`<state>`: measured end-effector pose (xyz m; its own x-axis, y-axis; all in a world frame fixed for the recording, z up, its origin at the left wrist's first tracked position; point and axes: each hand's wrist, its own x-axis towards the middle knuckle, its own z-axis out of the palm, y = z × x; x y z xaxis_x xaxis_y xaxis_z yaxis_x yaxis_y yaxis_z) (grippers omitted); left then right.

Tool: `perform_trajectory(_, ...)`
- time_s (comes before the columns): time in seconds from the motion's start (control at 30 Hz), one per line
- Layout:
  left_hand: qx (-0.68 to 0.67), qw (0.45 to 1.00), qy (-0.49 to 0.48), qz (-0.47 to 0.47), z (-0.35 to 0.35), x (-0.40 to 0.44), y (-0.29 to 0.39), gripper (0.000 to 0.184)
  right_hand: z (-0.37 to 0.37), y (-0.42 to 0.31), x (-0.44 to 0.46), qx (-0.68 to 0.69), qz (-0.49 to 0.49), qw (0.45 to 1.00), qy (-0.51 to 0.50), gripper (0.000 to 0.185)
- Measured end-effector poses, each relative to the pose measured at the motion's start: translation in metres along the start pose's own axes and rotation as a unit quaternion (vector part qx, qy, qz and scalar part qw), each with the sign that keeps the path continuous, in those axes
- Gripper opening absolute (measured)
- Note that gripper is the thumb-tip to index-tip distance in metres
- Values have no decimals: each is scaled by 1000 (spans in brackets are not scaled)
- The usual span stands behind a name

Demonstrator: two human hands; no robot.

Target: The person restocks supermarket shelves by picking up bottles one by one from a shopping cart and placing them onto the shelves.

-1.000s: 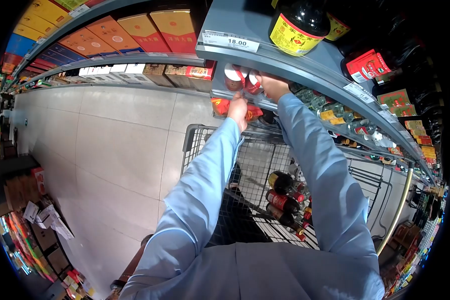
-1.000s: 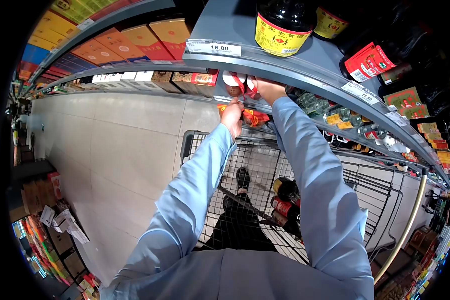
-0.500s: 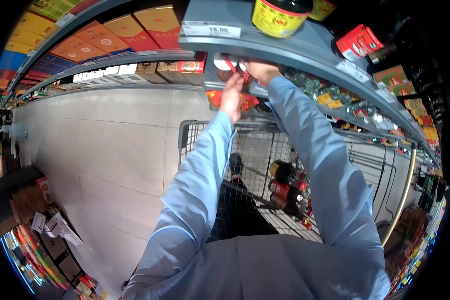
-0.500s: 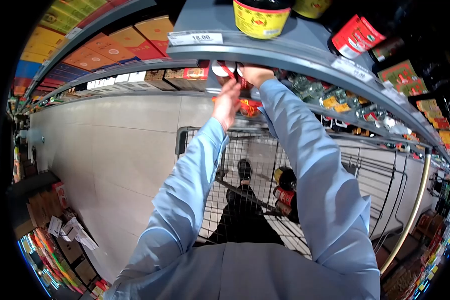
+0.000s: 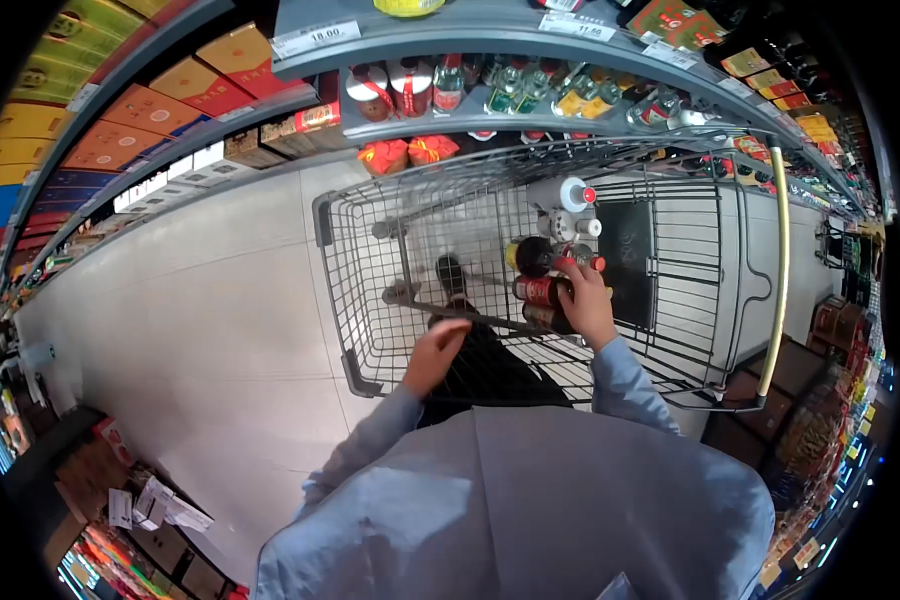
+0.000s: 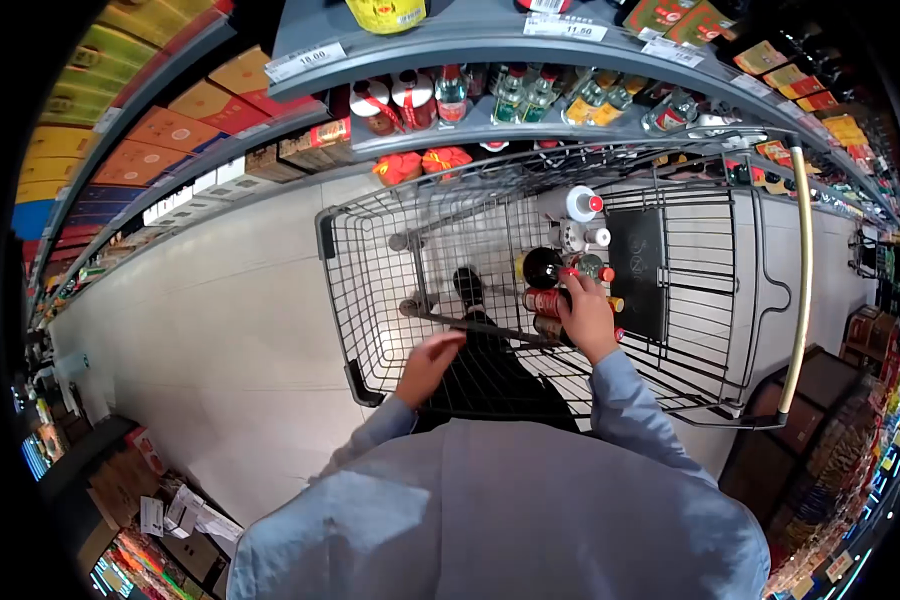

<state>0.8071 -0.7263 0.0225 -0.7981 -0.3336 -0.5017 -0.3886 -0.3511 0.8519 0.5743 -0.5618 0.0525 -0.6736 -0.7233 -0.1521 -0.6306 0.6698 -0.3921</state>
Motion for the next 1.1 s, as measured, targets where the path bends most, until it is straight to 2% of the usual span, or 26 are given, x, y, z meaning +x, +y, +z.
perform_trajectory(0.1,25,998,-39,-30,-4,-20,-14,22,19,15,-2,-77,33,996,14,49)
perform_trajectory(0.13,18,999,-40,-13,-6,-15,-16,22,33,23,3,-102,33,994,21,44)
perform_trajectory(0.2,4,999,-42,17,-8,-9,-15,22,51,29,16,-150,98,982,-54,37)
perform_trajectory(0.3,33,998,-14,59,-1,5,6,21,71,37,29,-42,194,979,-41,29)
perform_trajectory(0.4,15,995,-14,99,14,6,20,18,83,50,27,87,191,977,41,31)
perform_trajectory(0.47,-32,995,-39,90,20,10,3,17,89,55,25,177,226,957,44,36)
perform_trajectory(0.6,-31,996,-54,57,25,5,-18,19,145,93,27,344,197,914,92,39)
perform_trajectory(0.67,-18,998,-48,40,24,1,-25,19,141,88,27,408,193,890,66,37)
perform_trajectory(0.8,-46,998,-37,-23,19,1,-36,20,128,73,28,324,256,905,102,32)
perform_trajectory(0.87,-39,998,-29,-31,17,6,-41,20,121,65,26,241,248,929,133,28)
perform_trajectory(1.03,-90,995,-28,-42,14,31,-39,24,94,22,13,203,208,948,133,20)
perform_trajectory(1.1,-106,988,25,-107,21,35,-20,27,62,11,11,209,170,955,124,20)
